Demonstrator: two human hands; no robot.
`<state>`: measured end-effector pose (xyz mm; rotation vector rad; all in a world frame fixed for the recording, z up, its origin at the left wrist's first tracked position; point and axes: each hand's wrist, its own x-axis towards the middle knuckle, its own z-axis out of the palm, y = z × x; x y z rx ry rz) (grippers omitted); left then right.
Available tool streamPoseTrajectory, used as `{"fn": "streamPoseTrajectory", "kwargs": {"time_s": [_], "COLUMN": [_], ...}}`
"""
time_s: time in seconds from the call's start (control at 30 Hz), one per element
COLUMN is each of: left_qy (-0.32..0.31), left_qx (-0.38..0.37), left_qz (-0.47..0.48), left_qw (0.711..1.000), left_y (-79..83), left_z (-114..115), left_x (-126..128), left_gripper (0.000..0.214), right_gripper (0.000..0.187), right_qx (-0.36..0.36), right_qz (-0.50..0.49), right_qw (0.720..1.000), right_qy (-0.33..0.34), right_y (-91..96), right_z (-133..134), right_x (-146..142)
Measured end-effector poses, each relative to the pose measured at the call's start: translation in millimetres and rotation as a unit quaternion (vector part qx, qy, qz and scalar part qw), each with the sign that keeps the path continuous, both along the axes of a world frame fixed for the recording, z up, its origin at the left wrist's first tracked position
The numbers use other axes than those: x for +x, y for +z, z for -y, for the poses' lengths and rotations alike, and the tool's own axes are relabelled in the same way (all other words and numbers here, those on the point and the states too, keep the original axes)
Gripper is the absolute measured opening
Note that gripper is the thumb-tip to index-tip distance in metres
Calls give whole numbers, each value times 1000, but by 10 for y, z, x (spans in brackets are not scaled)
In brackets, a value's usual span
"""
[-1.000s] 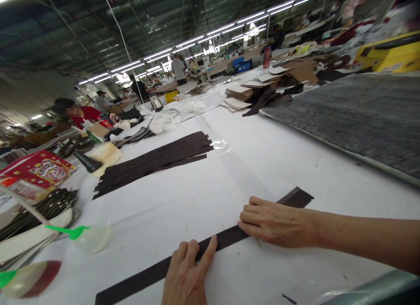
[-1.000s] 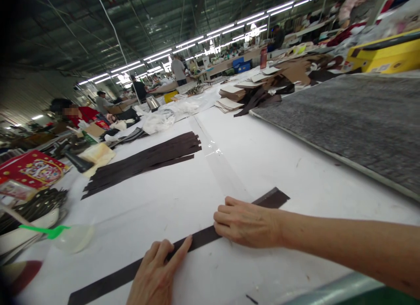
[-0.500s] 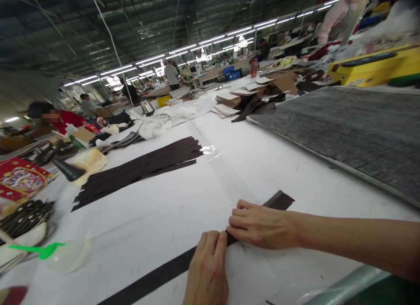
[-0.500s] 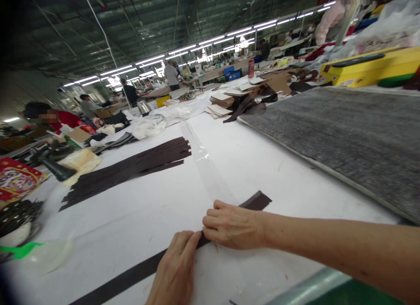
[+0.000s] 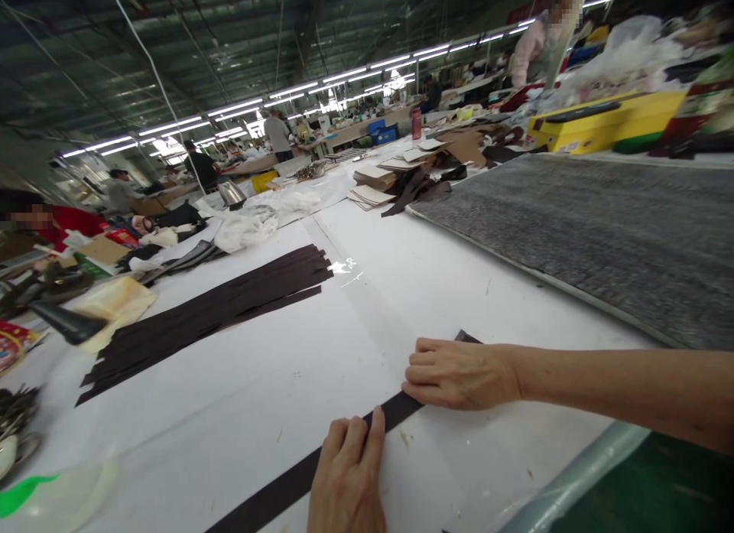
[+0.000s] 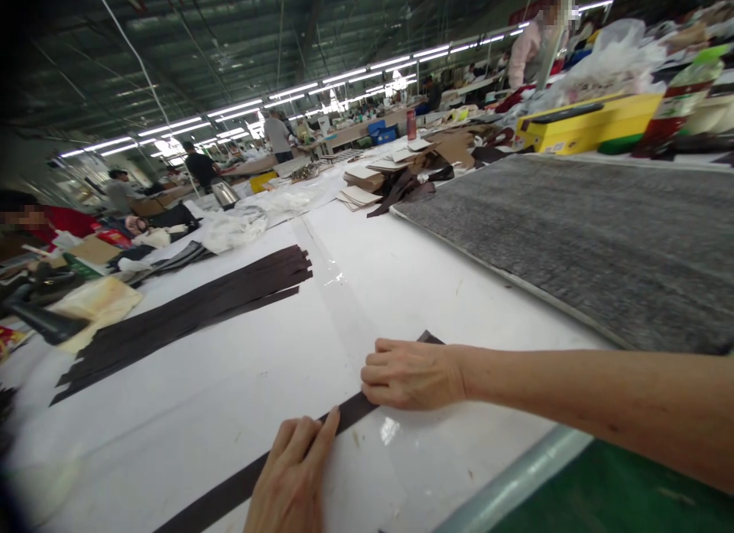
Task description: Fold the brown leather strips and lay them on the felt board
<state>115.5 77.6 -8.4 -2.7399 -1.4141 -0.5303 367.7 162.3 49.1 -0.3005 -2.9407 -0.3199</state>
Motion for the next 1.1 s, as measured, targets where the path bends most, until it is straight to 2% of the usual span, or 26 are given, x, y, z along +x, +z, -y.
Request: {"fn": "streamPoseTrajectory", "kwargs": {"time_s": [0.27,0.5,0.67,0.8,1.0,1.1], "left_qy": [19,30,-14,-29,-25,-26], "left_qx": [24,13,-6,-40,-11,-2], "left_qz": [-80,-86,-43,-73,-116,-140], "left_qw": [996,996,999,996,993,990], "left_y": [103,149,153,214,325,352], "left_z": [-12,-55,-118,-169,-203,-226], "left_x": [97,151,237,323,467,522], "left_gripper": [77,70,60,51,70,72], "right_gripper": [20,21,20,21,22,23], "right_qx": [3,4,13,22,16,3], "right_qz": [6,16,7,11,13,24], "right_qw": [1000,999,999,998,997,996], "right_qy": [-14,-33,-45,-57,-76,-91], "right_y": [4,4,26,24,7,9], "right_z": [-16,9,26,36,57,62], "right_x": [265,446,557,651,745,790]}}
